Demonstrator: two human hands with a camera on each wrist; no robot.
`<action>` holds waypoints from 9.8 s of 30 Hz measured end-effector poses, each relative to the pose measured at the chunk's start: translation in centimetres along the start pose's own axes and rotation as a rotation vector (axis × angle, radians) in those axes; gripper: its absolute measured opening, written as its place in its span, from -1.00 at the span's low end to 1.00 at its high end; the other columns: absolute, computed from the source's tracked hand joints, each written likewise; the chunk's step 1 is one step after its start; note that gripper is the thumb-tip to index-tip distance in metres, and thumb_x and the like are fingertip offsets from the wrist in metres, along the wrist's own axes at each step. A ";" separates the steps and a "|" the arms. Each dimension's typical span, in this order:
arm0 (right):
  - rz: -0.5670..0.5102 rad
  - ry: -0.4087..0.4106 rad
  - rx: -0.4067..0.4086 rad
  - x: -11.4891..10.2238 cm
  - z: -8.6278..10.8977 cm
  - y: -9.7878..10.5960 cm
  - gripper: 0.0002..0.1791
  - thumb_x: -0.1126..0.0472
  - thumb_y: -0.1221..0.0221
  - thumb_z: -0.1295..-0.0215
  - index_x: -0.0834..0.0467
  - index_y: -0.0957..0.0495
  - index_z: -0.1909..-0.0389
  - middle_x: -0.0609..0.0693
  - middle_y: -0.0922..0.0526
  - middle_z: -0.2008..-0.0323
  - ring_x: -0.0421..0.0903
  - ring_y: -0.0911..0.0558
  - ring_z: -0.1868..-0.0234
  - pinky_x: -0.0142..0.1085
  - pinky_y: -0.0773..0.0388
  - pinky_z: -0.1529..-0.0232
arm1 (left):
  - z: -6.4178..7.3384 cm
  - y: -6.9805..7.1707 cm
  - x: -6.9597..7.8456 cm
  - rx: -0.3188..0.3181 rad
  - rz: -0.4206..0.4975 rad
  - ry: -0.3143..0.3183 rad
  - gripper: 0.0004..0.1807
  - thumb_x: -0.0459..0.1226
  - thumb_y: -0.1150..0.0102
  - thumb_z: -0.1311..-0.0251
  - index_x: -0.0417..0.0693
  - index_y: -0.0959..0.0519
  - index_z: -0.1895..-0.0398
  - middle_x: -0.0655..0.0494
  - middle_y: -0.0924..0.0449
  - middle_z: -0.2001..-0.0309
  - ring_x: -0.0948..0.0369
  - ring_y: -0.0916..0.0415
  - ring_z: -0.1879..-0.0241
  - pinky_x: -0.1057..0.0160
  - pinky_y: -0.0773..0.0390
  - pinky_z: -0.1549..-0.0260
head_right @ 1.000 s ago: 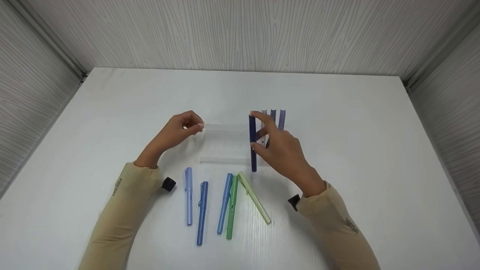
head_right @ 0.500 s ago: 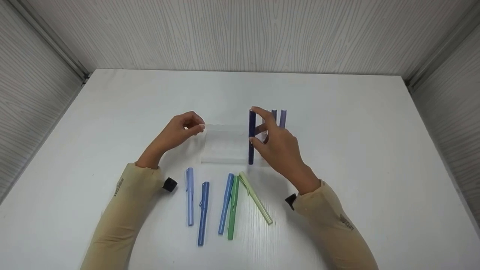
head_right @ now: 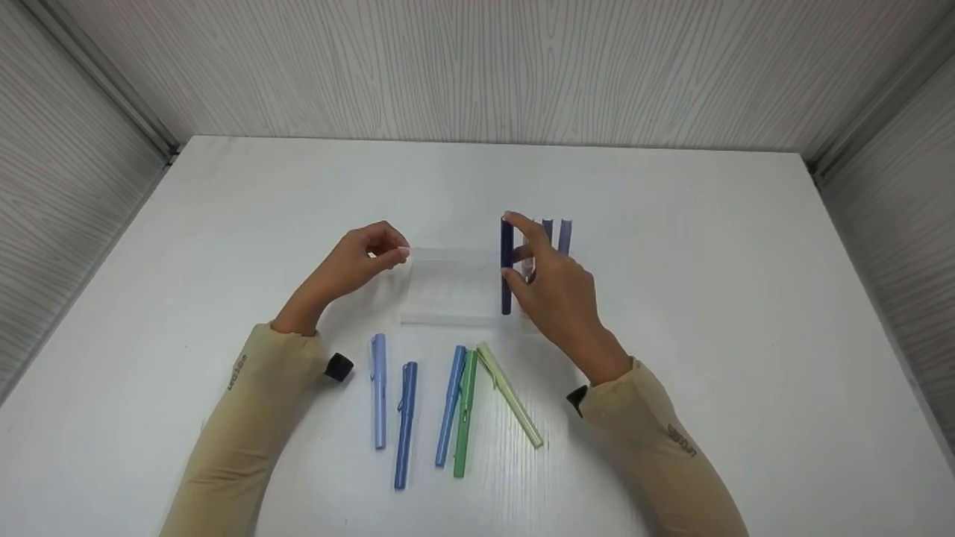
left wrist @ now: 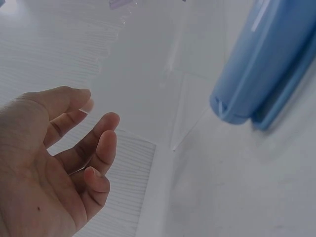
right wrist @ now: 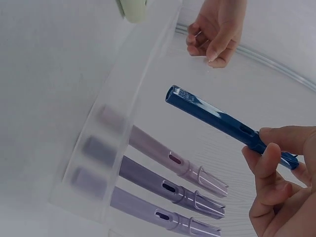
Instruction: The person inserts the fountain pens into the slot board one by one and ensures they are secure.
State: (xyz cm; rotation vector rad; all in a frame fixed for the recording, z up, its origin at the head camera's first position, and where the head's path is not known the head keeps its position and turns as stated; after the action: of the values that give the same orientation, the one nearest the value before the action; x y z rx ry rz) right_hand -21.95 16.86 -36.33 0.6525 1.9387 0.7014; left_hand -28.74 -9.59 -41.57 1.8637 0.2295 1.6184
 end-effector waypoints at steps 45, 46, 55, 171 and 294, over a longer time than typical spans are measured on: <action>0.141 0.046 0.003 1.2 0.2 -1.6 -0.27 0.32 -0.31 -0.17 -0.01 -0.19 -0.32 0.11 -0.69 0.28 -0.11 -0.45 0.57 -0.35 -0.31 0.59 | -0.3 0.0 -0.4 -0.011 0.000 0.018 -0.81 -0.12 -0.11 -0.34 0.00 -0.56 0.13 0.02 -0.63 0.14 0.15 -0.54 0.22 0.27 -0.49 0.25; 0.138 0.046 0.002 1.3 0.2 -1.7 -0.27 0.32 -0.31 -0.17 -0.01 -0.19 -0.32 0.11 -0.69 0.28 -0.12 -0.45 0.56 -0.35 -0.31 0.59 | -0.3 0.0 -0.4 -0.012 0.002 0.017 -0.81 -0.12 -0.11 -0.33 0.00 -0.56 0.13 0.03 -0.63 0.14 0.15 -0.54 0.22 0.26 -0.50 0.25; 0.147 0.054 0.018 1.4 0.1 -1.9 -0.25 0.32 -0.32 -0.15 0.03 -0.23 -0.34 0.10 -0.67 0.28 -0.13 -0.42 0.50 -0.33 -0.28 0.58 | -0.2 0.0 -0.3 -0.008 -0.016 0.006 -0.80 -0.12 -0.10 -0.34 -0.02 -0.56 0.13 0.00 -0.64 0.13 0.13 -0.53 0.22 0.23 -0.50 0.24; 0.182 -0.034 -0.904 0.9 5.5 -5.6 -0.13 -0.12 -0.42 0.01 -0.04 -0.27 -0.33 -0.23 -0.51 0.53 -0.27 -0.42 0.53 -0.36 -0.38 0.45 | -0.1 0.0 -0.2 -0.017 0.001 0.018 -0.81 -0.14 -0.10 -0.35 -0.03 -0.55 0.12 0.00 -0.63 0.12 0.13 -0.56 0.19 0.25 -0.52 0.22; 0.100 -0.010 0.011 0.9 -0.6 -3.2 -0.24 0.24 -0.32 -0.19 0.05 -0.14 -0.34 0.16 -0.67 0.25 -0.07 -0.48 0.54 -0.32 -0.31 0.54 | -0.1 0.0 -0.2 -0.017 -0.008 0.001 -0.80 -0.11 -0.09 -0.36 0.00 -0.55 0.12 0.00 -0.63 0.11 0.12 -0.55 0.24 0.23 -0.52 0.25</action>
State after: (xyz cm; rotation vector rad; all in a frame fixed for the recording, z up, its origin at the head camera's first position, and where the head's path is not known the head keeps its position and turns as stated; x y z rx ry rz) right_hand -23.32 15.13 -38.87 0.7624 1.9130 0.7479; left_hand -28.83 -9.64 -41.76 1.8477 0.2225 1.6111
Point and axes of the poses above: each hand's wrist, its own z-axis away from the middle knuckle, its own y-axis out of the back of the hand, x = y × z, the point moved 5 cm from there along -z, towards the middle knuckle
